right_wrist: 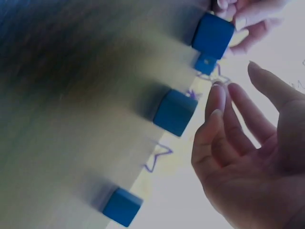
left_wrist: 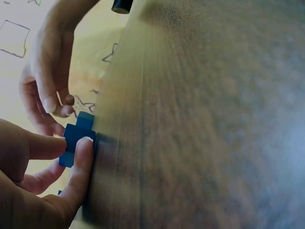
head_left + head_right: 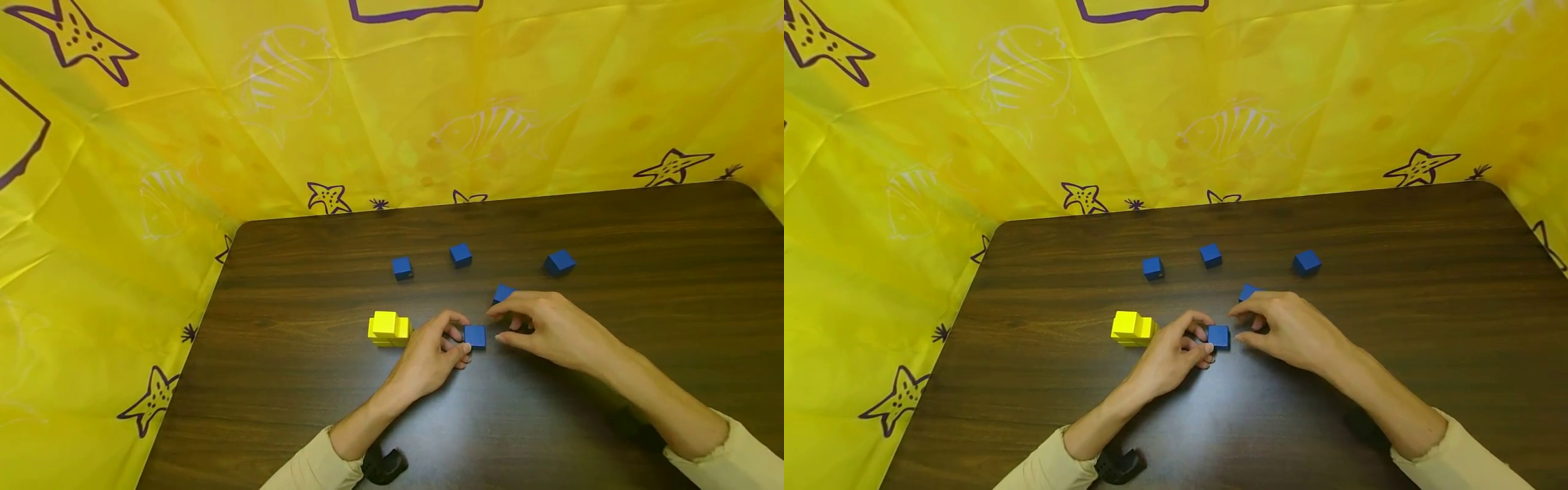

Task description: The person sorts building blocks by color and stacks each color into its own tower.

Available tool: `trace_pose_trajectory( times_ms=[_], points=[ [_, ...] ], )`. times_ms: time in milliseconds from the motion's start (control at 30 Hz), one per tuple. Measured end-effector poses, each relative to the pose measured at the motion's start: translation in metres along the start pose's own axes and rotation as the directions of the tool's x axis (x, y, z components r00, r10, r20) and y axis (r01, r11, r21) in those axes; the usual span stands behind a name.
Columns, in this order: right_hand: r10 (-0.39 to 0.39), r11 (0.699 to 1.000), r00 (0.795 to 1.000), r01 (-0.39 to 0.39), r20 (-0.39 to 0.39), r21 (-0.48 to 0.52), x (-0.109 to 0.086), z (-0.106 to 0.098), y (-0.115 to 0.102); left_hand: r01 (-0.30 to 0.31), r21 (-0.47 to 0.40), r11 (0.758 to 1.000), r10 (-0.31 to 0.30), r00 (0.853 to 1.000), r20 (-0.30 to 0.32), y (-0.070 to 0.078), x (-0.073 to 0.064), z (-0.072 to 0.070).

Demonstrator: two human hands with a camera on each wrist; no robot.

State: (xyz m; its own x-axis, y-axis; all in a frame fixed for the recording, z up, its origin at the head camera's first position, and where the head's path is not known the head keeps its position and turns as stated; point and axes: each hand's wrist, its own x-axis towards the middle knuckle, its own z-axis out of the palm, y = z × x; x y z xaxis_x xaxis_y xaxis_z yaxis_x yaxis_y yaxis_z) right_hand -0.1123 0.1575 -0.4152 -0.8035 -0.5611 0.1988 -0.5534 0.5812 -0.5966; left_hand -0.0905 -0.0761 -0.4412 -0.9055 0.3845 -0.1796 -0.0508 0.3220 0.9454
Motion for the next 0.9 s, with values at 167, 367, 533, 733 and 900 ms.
trace_pose_trajectory(
  times_ms=[167, 367, 533, 733, 900],
  points=[
    [-0.015, 1.000, 1.000, 0.015, -0.015, 0.016, -0.003, -0.008, 0.005, -0.005, 0.015, 1.000, 0.005, 1.000, -0.003, -0.001, 0.000, 0.000],
    [-0.037, 0.999, 0.998, 0.037, -0.046, 0.006, -0.004, -0.017, 0.010, 0.005, -0.022, 1.000, -0.005, 1.000, 0.005, -0.001, 0.000, 0.000],
    [-0.058, 0.998, 0.995, 0.058, -0.081, -0.002, -0.003, -0.023, 0.014, 0.010, -0.007, 1.000, -0.009, 1.000, 0.005, -0.001, 0.000, 0.000],
    [-0.072, 0.997, 0.990, 0.067, -0.120, -0.046, -0.005, -0.033, 0.020, 0.006, 0.010, 1.000, -0.006, 1.000, 0.003, 0.000, 0.000, 0.000],
    [-0.070, 0.994, 0.984, 0.055, -0.163, -0.096, -0.008, -0.044, 0.027, 0.010, 0.015, 1.000, -0.010, 1.000, 0.006, 0.000, 0.000, 0.001]
  ],
)
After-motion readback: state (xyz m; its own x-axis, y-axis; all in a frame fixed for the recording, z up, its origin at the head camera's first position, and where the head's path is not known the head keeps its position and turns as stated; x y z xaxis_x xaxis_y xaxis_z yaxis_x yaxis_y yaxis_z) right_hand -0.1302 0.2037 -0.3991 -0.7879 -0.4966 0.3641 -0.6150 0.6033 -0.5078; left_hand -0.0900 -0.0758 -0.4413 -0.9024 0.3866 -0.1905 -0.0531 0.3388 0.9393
